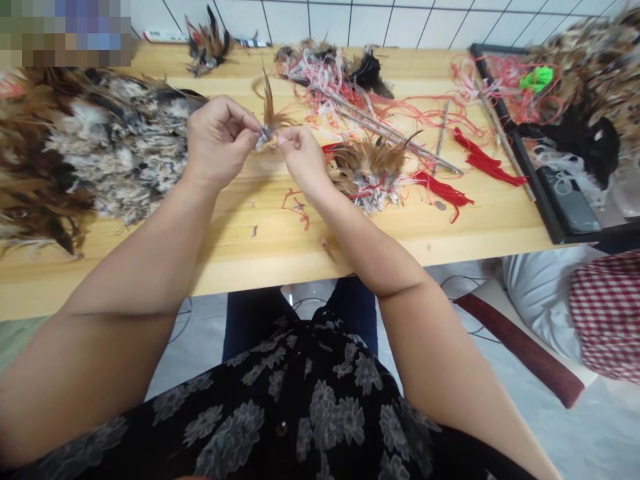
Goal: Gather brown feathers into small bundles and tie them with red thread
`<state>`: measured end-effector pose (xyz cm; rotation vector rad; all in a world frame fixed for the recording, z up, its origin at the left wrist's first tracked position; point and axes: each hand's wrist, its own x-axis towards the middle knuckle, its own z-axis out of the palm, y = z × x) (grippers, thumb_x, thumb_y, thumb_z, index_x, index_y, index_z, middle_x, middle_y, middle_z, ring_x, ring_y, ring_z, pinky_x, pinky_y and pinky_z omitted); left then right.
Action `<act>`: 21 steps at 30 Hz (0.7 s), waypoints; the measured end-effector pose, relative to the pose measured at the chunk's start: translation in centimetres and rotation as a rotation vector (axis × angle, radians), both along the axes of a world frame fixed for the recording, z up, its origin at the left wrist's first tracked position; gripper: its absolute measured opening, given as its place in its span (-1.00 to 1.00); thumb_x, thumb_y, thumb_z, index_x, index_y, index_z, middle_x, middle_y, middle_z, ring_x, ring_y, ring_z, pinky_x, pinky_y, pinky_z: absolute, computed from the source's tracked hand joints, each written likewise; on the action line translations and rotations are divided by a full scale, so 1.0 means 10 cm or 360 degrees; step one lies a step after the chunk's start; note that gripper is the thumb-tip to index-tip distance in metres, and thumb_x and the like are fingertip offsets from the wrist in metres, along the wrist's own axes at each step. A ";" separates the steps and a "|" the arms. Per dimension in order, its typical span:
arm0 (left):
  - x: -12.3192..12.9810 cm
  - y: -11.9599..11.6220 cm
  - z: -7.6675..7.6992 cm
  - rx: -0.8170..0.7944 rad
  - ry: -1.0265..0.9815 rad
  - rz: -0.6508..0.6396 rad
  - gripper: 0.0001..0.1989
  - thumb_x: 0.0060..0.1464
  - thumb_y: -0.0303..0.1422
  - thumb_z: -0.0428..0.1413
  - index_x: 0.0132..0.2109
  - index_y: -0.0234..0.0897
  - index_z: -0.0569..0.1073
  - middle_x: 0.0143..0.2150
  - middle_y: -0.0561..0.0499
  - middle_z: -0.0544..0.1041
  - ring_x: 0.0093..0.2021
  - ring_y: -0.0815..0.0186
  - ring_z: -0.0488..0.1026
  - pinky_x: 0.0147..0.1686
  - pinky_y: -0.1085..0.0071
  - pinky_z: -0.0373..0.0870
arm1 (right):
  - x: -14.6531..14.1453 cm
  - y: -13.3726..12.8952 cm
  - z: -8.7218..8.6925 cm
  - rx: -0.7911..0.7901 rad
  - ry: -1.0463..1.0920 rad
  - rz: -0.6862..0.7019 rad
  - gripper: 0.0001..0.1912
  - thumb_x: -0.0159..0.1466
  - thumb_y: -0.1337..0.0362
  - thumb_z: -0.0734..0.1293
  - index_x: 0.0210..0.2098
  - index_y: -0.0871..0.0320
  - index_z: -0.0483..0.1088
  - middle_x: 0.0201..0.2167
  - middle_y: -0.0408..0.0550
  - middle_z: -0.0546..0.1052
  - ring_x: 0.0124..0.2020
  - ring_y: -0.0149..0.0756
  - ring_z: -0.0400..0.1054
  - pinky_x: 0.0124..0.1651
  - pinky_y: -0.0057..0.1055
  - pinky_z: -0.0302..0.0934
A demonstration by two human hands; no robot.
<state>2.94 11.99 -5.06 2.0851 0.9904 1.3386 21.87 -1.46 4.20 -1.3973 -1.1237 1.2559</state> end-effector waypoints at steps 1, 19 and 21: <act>-0.02 -0.01 0.01 0.0028 0.0014 -0.0012 -0.35 0.26 0.30 0.55 -0.21 -0.08 0.46 -0.30 0.09 0.59 -0.32 0.29 0.40 -0.26 0.16 0.47 | 0.04 0.04 -0.02 0.0151 -0.0177 -0.0097 -0.79 0.64 0.41 0.32 -0.16 0.05 0.34 -0.35 -0.24 0.34 -0.26 -0.42 0.26 -0.17 -0.61 0.20; -0.04 -0.08 0.13 0.0025 0.0078 0.0057 -0.54 0.38 0.08 0.49 -0.28 -0.01 0.48 -0.44 0.10 0.49 -0.28 0.17 0.38 -0.14 0.11 0.48 | 0.54 0.26 0.04 0.0631 -0.0771 -0.0274 -0.86 0.45 0.53 0.51 -0.09 0.25 0.74 -0.05 0.01 0.51 0.07 -0.28 0.32 0.39 -0.33 0.16; -0.02 -0.12 0.15 0.0010 0.0084 0.0014 -0.56 0.31 0.05 0.54 -0.28 -0.01 0.51 -0.42 0.11 0.53 -0.29 0.18 0.37 -0.16 0.13 0.48 | 0.48 0.19 0.05 0.0676 -0.0972 -0.0240 -0.86 0.45 0.43 0.56 -0.03 0.19 0.80 0.13 0.12 0.59 0.28 -0.11 0.37 0.56 -0.22 0.13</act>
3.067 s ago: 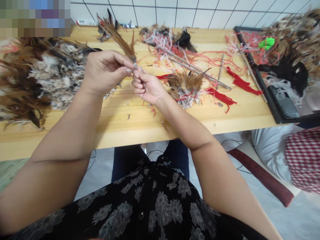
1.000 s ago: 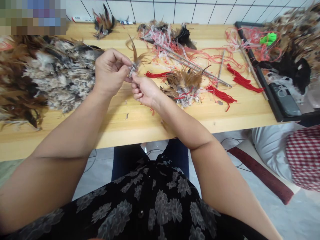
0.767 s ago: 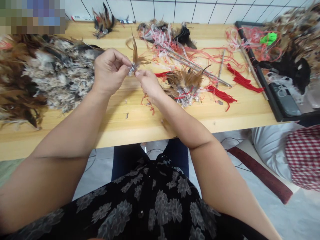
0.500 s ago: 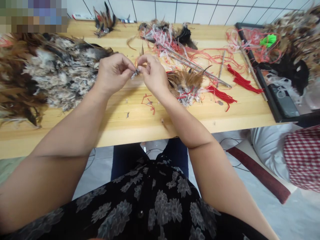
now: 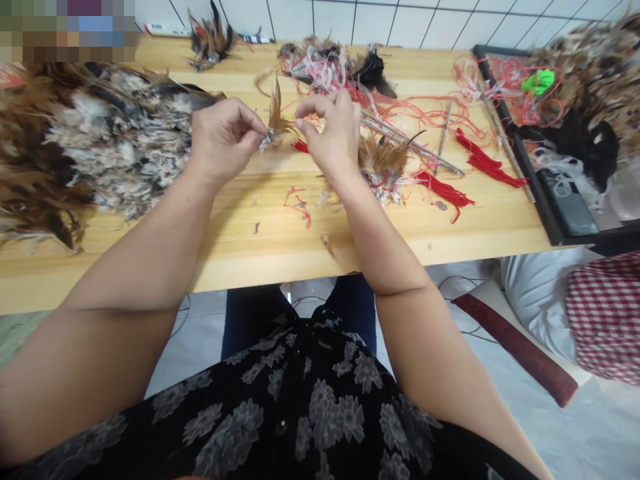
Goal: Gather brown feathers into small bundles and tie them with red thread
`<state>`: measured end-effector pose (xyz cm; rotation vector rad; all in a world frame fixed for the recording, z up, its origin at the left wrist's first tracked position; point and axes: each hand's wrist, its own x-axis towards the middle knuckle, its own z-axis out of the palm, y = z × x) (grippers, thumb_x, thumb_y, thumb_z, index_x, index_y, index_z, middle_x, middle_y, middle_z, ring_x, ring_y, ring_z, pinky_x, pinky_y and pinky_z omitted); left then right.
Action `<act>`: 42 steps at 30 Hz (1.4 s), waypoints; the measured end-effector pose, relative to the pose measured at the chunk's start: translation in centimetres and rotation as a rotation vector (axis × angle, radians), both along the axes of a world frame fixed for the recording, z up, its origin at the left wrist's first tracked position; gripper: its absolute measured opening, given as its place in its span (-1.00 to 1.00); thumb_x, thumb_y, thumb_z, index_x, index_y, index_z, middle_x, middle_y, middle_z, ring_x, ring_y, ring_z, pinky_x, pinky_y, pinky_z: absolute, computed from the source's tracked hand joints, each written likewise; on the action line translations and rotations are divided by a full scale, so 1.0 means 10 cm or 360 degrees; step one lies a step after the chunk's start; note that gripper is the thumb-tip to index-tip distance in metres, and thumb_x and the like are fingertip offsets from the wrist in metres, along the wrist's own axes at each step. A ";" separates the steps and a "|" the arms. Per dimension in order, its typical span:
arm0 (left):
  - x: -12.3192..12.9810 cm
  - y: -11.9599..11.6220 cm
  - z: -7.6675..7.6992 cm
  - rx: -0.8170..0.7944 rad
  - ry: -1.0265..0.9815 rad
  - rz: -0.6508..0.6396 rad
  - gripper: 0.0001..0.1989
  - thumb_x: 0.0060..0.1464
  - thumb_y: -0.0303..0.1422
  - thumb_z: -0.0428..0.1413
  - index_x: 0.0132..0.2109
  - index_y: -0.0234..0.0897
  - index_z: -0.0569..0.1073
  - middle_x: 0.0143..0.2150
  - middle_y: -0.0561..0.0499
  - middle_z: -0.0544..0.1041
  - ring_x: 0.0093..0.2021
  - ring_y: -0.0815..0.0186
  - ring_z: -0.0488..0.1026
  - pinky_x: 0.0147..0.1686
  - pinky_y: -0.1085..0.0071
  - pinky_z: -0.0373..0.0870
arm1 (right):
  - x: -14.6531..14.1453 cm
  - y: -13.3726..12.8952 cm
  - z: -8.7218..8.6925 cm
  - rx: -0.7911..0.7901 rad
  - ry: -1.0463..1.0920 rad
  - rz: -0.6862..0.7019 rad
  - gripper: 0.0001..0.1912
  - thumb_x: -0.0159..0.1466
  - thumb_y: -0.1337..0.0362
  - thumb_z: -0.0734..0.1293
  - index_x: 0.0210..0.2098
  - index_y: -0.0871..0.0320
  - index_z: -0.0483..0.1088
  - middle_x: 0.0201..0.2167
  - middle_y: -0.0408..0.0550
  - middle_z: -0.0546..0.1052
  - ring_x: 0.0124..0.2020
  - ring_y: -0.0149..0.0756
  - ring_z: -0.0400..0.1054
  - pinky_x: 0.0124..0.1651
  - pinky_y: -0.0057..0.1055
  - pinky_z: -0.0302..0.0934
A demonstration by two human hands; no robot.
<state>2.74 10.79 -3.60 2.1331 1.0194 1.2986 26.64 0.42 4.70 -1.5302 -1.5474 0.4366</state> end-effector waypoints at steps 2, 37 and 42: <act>0.03 -0.06 0.02 -0.0018 0.0025 -0.0026 -0.58 0.22 -0.01 0.58 -0.28 0.00 0.53 -0.38 0.10 0.57 -0.31 0.19 0.36 -0.17 0.12 0.48 | -0.09 -0.10 0.01 0.0008 -0.0247 0.0072 -0.85 0.46 0.35 0.56 -0.01 0.10 0.80 0.21 0.13 0.61 0.42 0.03 0.35 0.63 -0.12 0.13; 0.27 -0.50 0.27 -0.0469 -0.0684 -0.0283 -0.53 0.06 0.12 0.62 -0.32 0.06 0.53 -0.40 0.10 0.68 -0.44 0.11 0.62 -0.32 0.07 0.69 | -0.19 -0.04 -0.18 0.0019 -0.0502 0.0172 -0.76 0.56 0.28 0.37 -0.13 0.04 0.71 0.18 0.13 0.75 0.43 0.22 0.37 0.42 0.18 0.41; 0.25 -0.44 0.25 -0.0580 -0.0748 -0.0281 -0.55 0.02 0.05 0.57 -0.29 0.05 0.48 -0.41 0.09 0.68 -0.39 0.01 0.69 -0.33 0.05 0.62 | -0.21 0.02 -0.16 -0.0150 -0.0451 0.0117 -0.78 0.52 0.40 0.42 -0.20 0.04 0.69 0.17 0.07 0.74 0.45 0.18 0.42 0.52 0.24 0.34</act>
